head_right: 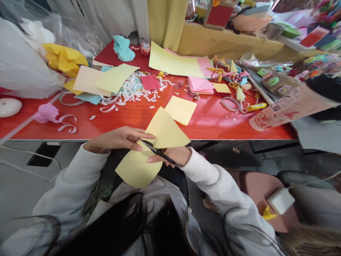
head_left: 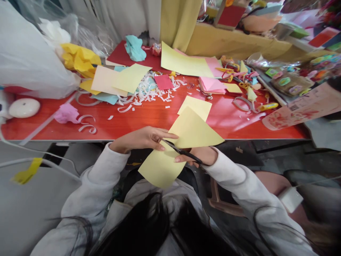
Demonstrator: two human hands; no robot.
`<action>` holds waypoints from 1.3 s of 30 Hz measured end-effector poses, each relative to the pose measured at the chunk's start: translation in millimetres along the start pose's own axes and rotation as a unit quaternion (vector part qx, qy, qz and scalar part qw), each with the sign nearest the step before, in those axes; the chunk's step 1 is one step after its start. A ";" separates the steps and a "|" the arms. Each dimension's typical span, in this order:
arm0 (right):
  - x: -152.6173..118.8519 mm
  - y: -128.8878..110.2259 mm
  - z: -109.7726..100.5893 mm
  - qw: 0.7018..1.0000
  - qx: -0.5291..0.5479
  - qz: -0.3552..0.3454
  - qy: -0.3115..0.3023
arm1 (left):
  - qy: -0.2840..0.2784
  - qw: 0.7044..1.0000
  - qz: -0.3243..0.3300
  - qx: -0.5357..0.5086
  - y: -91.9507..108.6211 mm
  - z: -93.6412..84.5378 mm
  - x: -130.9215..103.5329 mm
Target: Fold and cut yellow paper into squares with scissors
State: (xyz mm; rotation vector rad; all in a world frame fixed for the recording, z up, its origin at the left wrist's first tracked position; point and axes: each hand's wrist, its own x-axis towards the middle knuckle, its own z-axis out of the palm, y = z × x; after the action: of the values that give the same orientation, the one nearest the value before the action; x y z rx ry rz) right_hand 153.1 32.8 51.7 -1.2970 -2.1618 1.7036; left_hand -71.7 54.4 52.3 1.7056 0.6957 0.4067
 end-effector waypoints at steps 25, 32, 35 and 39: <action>-12.8 20.4 15.9 0.837 0.318 -0.136 0.424 | 0.062 0.998 -0.005 0.014 -1.4 27.9 -26.9; -12.3 40.1 4.8 0.839 0.276 -0.091 0.460 | 0.291 0.954 0.047 -0.045 6.7 27.0 -27.2; -12.0 43.6 9.7 0.850 0.284 -0.098 0.433 | 0.344 0.936 0.061 -0.048 8.6 32.1 -4.0; -10.0 47.3 15.5 0.850 0.321 -0.138 0.395 | 0.363 0.929 0.055 0.042 8.5 38.5 23.7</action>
State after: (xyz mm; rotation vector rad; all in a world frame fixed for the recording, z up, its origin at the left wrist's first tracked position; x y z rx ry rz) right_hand 177.0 15.2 10.5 -1.1157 -1.1022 1.2557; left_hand -28.4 39.4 48.6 1.6664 1.1606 1.1333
